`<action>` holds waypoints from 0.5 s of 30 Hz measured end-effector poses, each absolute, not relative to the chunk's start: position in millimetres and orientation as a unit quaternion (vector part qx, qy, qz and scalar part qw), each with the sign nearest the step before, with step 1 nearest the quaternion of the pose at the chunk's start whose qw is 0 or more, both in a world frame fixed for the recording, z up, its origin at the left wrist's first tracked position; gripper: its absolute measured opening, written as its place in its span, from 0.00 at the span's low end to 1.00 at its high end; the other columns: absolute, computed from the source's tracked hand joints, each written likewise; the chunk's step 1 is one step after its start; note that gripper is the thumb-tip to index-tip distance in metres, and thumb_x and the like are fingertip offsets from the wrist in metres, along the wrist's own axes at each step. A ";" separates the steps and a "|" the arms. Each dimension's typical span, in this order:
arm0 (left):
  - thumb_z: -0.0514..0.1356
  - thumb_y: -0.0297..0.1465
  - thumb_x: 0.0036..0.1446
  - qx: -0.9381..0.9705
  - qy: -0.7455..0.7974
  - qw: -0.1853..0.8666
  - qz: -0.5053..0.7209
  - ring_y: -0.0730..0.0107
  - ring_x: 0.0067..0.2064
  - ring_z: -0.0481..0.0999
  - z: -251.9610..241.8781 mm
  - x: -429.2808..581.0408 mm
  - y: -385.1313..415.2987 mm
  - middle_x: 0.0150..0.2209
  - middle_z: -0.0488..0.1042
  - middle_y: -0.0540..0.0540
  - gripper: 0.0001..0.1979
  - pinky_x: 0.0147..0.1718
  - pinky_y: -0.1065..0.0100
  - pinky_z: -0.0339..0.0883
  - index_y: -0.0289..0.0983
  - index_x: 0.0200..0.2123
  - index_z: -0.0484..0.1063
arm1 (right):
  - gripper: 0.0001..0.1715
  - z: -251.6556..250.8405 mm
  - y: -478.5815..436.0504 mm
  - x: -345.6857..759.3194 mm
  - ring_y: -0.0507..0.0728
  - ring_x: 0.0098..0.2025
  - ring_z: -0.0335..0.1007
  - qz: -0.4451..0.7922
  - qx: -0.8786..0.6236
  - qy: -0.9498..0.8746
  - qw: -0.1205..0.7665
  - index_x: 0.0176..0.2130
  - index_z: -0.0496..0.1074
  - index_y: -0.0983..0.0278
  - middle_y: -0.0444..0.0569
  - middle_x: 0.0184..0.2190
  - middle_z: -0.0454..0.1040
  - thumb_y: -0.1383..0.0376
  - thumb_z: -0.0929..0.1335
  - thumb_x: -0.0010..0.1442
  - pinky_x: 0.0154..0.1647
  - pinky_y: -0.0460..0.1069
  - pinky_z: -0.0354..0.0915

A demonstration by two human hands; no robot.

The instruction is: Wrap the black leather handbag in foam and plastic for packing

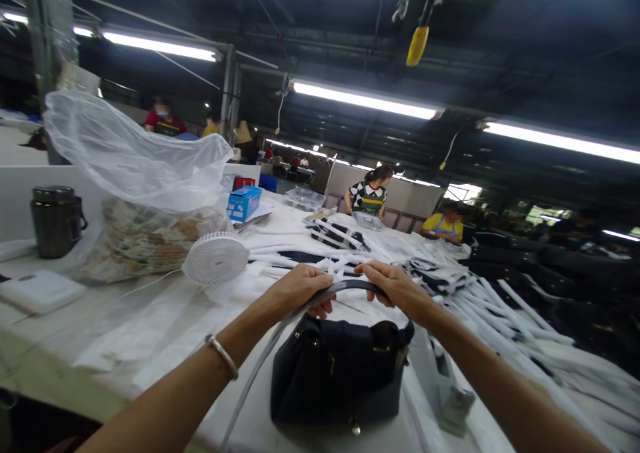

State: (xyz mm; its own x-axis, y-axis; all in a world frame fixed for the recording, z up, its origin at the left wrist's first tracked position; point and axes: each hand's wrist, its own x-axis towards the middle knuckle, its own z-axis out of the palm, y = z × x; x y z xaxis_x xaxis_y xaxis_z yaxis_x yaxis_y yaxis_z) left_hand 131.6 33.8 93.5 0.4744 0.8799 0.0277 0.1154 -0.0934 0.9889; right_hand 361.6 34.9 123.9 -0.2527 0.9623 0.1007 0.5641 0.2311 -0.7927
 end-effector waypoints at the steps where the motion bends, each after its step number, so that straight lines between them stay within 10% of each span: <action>1: 0.56 0.43 0.53 0.662 0.383 0.553 0.332 0.72 0.21 0.74 98.3 137.3 36.0 0.21 0.76 0.46 0.18 0.20 0.73 0.64 0.33 0.26 0.72 | 0.28 118.4 35.4 360.9 0.48 0.17 0.57 0.328 -0.522 -0.712 0.335 0.47 0.72 0.66 0.42 0.22 0.73 0.47 0.63 0.61 0.17 0.44 0.50; 15: 0.56 0.26 0.50 0.786 0.453 0.399 0.131 0.67 0.18 0.72 117.4 222.2 67.0 0.14 0.71 0.46 0.15 0.24 0.65 0.71 0.34 0.13 0.70 | 0.39 44.7 48.1 422.5 0.61 0.38 0.76 0.361 -0.486 -0.526 0.597 0.47 0.72 0.67 0.52 0.34 0.79 0.37 0.63 0.57 0.50 0.58 0.65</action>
State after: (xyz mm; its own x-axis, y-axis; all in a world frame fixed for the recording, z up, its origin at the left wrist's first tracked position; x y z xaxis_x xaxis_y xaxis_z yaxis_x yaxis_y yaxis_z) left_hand 222.2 67.0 117.4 0.5552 0.8170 -0.1558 0.6082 -0.2710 0.7461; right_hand 422.5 48.1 44.7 0.1851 0.9430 0.2766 0.0807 0.2659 -0.9606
